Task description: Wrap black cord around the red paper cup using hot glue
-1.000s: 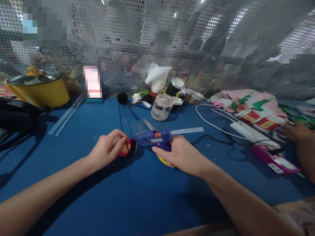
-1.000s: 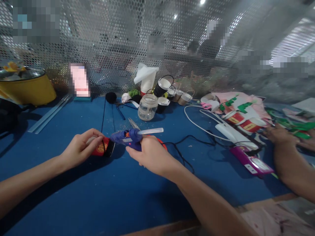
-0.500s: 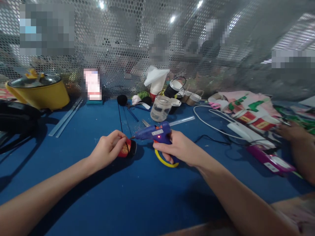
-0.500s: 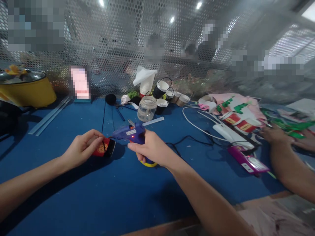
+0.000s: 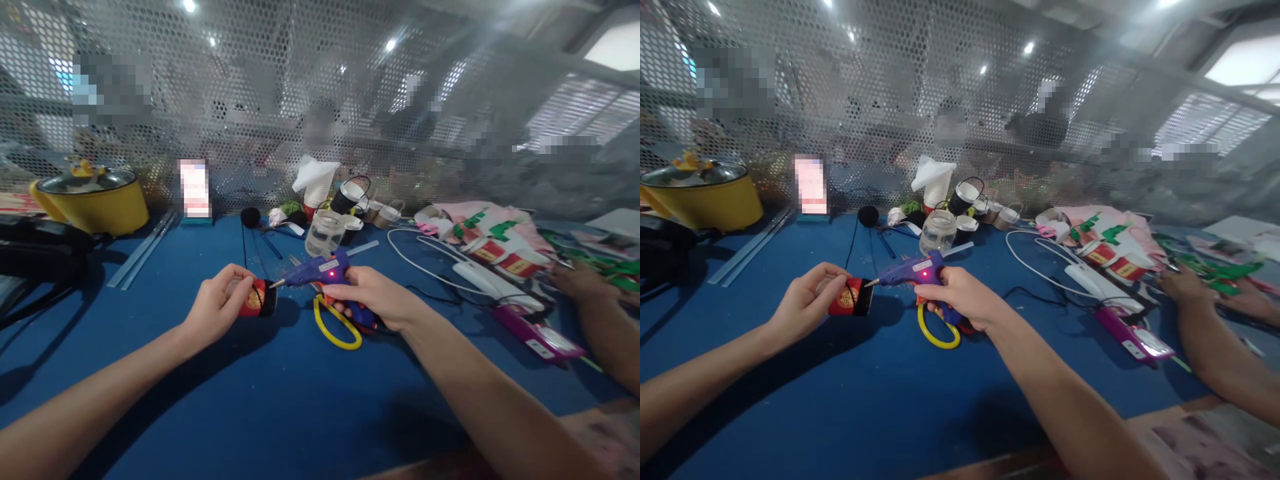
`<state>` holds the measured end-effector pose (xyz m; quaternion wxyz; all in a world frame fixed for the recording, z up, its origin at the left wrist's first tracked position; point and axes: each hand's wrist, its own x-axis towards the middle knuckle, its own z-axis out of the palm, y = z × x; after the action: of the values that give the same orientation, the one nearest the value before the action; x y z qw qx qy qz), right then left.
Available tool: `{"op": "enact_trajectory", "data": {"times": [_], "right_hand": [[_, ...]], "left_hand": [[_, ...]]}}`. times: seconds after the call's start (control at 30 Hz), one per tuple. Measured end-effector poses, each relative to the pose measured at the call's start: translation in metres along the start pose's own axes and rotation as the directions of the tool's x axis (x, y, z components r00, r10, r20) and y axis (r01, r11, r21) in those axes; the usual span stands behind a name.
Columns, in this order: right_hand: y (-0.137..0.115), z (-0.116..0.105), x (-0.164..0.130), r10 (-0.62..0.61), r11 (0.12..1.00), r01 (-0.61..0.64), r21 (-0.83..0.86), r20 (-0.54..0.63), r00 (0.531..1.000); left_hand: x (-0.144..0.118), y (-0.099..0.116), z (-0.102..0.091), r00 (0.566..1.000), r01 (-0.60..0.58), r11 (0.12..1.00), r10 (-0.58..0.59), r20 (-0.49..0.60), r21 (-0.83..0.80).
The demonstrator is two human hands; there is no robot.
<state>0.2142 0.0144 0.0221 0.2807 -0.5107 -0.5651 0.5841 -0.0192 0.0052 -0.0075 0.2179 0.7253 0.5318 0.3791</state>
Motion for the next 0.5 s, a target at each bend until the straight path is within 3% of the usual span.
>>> {"op": "enact_trajectory", "data": {"times": [0.13,0.27,0.37,0.5], "right_hand": [[-0.009,-0.011,0.004,-0.044,0.985,0.054,0.165,-0.064,0.997],[-0.021,-0.028,0.024,-0.138,0.957,0.192,0.216,-0.241,0.961],[-0.030,-0.042,0.050,-0.091,0.965,0.163,0.205,-0.324,0.942],[-0.037,-0.055,0.082,-0.004,0.983,0.062,0.170,-0.322,0.947]], "left_hand": [[-0.001,0.000,0.000,1.000,-0.013,0.999,0.012,-0.012,-0.040],[-0.002,0.003,-0.001,1.000,-0.015,1.000,0.016,0.022,-0.016],[-0.002,0.004,-0.001,1.000,-0.022,1.000,0.022,0.017,0.012],[-0.002,0.003,-0.001,1.000,-0.022,1.000,0.021,0.015,0.012]]}}
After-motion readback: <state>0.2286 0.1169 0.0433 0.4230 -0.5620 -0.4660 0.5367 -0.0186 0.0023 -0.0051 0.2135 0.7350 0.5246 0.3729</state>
